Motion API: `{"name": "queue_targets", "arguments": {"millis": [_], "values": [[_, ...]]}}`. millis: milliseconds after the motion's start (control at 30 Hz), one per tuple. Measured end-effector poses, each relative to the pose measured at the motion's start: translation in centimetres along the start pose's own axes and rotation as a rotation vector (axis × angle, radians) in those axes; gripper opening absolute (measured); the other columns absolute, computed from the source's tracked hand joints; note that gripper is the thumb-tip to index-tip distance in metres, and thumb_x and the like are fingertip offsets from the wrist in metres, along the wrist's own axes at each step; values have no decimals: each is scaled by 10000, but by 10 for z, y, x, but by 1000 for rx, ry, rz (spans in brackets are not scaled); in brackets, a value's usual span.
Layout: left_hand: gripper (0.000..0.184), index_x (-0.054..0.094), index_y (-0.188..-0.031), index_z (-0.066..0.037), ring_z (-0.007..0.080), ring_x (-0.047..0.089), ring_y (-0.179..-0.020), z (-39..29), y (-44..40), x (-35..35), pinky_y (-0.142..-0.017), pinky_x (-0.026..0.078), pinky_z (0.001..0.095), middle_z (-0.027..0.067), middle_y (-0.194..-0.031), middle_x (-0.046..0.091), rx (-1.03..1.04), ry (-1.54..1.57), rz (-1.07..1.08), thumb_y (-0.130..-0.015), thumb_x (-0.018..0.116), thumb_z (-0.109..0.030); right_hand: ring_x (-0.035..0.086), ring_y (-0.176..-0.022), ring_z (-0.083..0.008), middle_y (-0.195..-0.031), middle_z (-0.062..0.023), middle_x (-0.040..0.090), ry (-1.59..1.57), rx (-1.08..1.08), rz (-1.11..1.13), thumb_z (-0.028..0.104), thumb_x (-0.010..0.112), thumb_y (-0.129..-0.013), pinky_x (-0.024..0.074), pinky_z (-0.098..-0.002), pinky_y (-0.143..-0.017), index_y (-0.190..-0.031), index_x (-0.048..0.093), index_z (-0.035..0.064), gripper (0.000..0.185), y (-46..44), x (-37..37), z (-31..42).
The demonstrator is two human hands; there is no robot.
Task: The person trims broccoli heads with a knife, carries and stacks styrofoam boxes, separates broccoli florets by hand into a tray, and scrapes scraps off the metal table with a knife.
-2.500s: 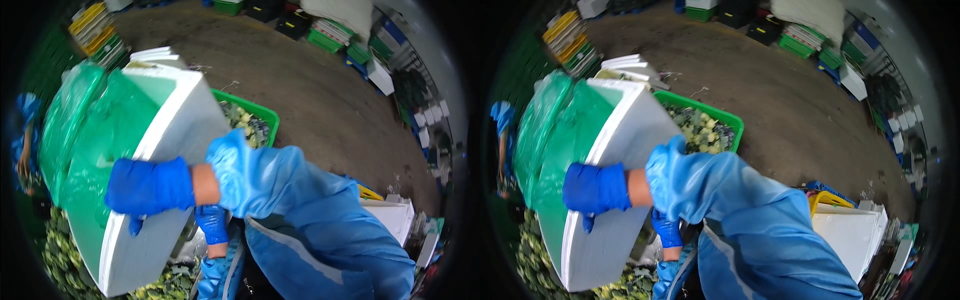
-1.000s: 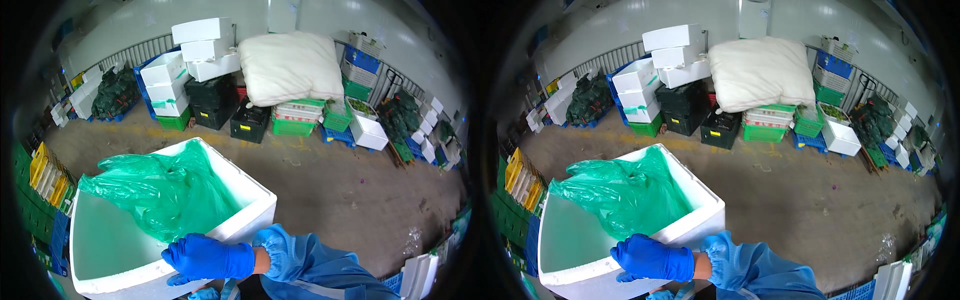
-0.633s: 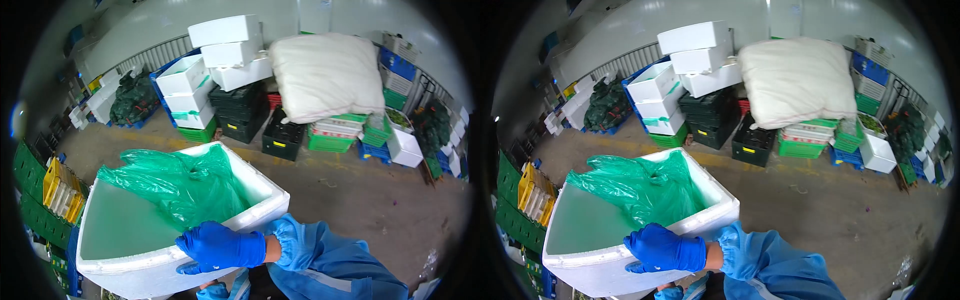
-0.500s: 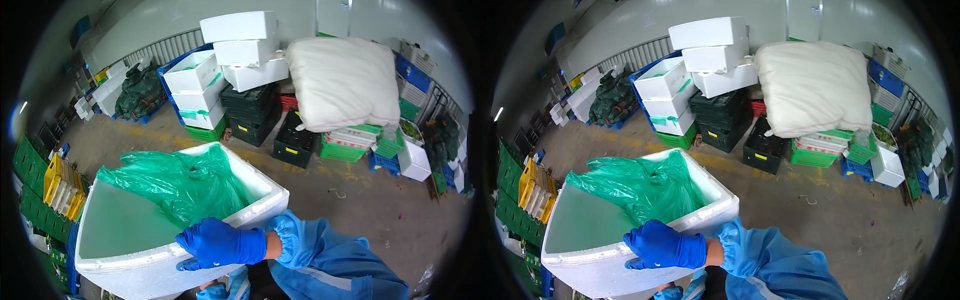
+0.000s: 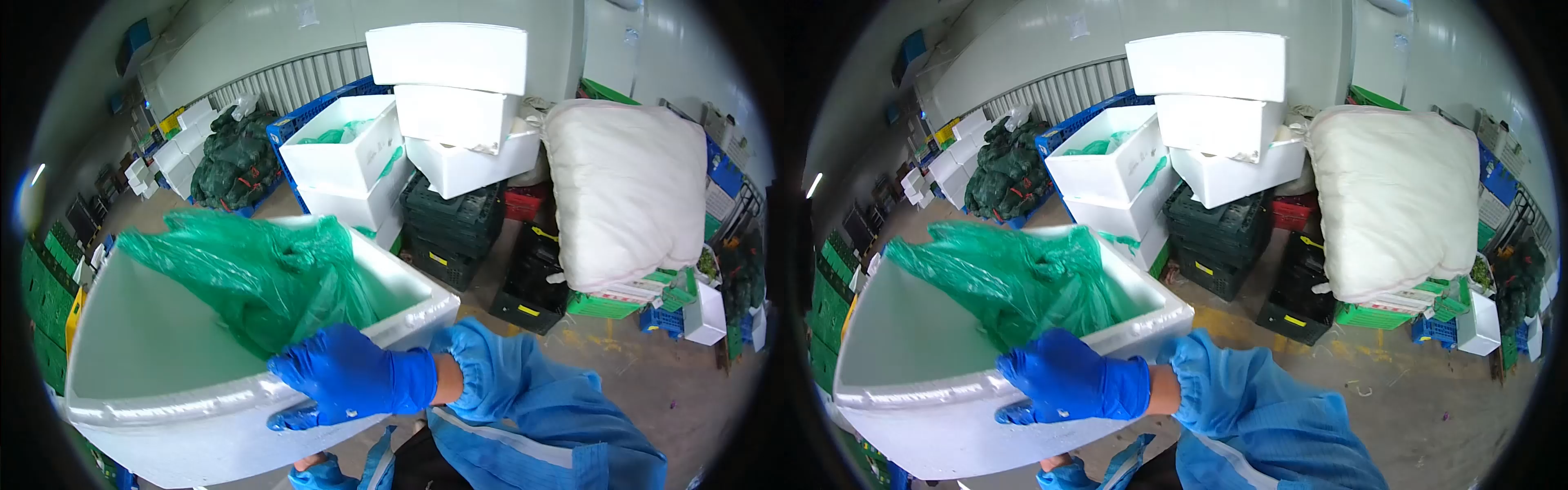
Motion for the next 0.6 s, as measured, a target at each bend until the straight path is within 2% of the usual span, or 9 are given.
{"name": "queue_targets", "arguments": {"millis": [133, 300, 333, 367, 467, 533, 600], "values": [[491, 415, -1341, 29, 296, 585, -1086, -77, -98, 77, -953, 463, 365, 156, -1293, 548, 115, -7, 70, -980, 411, -304, 581, -568, -301, -732, -126, 596, 78, -102, -67, 542, 691, -733, 423, -410, -501, -930, 606, -7, 589, -69, -12, -76], [500, 412, -1345, 28, 298, 588, -1082, -192, -212, 161, -951, 465, 365, 157, -1291, 549, 319, -7, 82, -984, 404, -317, 608, -596, -323, -738, -145, 616, -30, -129, -164, 493, 725, -728, 462, -440, -558, -925, 607, 12, 534, -157, -59, -204], [501, 411, -1345, 28, 299, 588, -1081, -220, -233, 176, -951, 466, 365, 157, -1291, 549, 370, -4, 84, -985, 403, -320, 601, -587, -360, -638, -191, 591, -47, -169, -325, 453, 733, -707, 447, -462, -557, -748, 598, 1, 473, -170, -70, -221], [503, 410, -1346, 28, 299, 589, -1080, -248, -249, 188, -950, 466, 365, 157, -1291, 549, 417, 1, 82, -986, 401, -323, 601, -587, -360, -638, -191, 591, -53, -176, -348, 453, 733, -707, 447, -462, -557, -748, 598, 1, 473, -189, -71, -242], [508, 408, -1348, 28, 301, 590, -1077, -341, -304, 236, -949, 467, 365, 158, -1290, 550, 576, 9, 88, -988, 397, -331, 611, -581, -322, -612, -180, 583, -91, -314, -544, 476, 702, -763, 454, -428, -558, -722, 608, 12, 475, -248, -96, -321], [512, 407, -1349, 27, 302, 591, -1076, -409, -335, 277, -948, 468, 365, 158, -1289, 550, 700, 13, 111, -989, 395, -337, 606, -566, -282, -591, -160, 576, -21, -385, -482, 495, 671, -807, 455, -409, -559, -695, 610, 26, 486, -285, -108, -372], [516, 405, -1350, 27, 303, 592, -1074, -476, -365, 329, -947, 469, 366, 159, -1288, 550, 821, 14, 177, -991, 392, -342, 602, -595, -236, -636, -145, 601, 7, -266, -419, 515, 626, -849, 464, -391, -599, -758, 622, 29, 494, -339, -122, -427]]}}
Point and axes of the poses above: each hand's wrist, its own y-axis away from the middle knuckle, its own x-axis out of the palm, z = x × y, the point moved 8 cm from there along -y, towards the middle knuckle
